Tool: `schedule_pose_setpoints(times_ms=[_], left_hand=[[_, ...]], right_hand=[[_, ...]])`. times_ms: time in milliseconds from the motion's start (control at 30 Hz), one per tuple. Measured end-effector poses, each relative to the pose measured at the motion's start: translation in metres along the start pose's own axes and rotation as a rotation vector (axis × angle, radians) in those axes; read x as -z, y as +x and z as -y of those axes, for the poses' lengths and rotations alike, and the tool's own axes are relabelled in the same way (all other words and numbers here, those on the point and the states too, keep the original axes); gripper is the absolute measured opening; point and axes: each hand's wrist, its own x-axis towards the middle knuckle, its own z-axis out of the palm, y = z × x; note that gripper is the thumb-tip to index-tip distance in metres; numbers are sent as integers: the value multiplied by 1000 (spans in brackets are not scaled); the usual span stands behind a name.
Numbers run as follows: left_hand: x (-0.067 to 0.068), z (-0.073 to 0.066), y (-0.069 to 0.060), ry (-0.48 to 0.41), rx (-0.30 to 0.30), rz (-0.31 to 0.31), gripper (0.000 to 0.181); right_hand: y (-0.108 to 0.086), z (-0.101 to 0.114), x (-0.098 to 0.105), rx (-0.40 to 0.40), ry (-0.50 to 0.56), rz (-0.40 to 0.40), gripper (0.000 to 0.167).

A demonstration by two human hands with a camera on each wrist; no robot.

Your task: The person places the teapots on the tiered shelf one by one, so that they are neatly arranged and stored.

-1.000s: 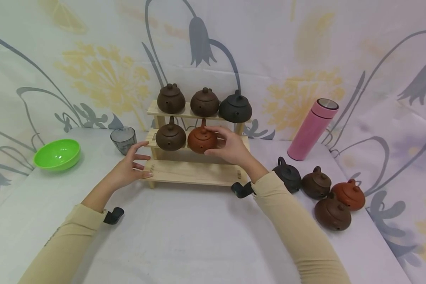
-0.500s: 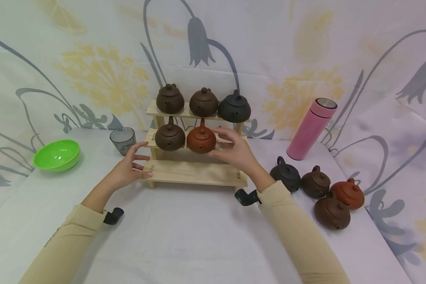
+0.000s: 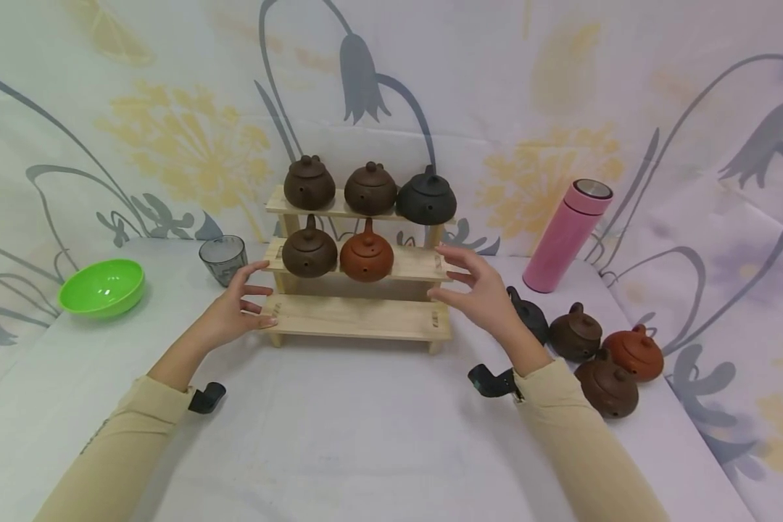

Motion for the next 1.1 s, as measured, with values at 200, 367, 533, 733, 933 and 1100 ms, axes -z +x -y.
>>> schedule_pose_setpoints(times_ms=[200,367,533,733,933,1100], left_hand=[[0,0,1,9,5,-1,94],[0,0,2,1,3,0,94],[-1,0,2,3,-3,2,94],[0,1,2,7,0,-1,93],[0,2,2,8,6,-2,93],[0,3,2,5,-15,5,94]], right_hand=[[-13,-4,14,-52,-64,-25,62],[-23,-9,24,-65,-97,-54,60],[-36,-13,34,-99,-108,-78,59],[-50,-18,42,-106,-115,-108,58],[-64,-24,49,-151,-149,-122,56],[-76,-30,56,-192,-215,-124,56]])
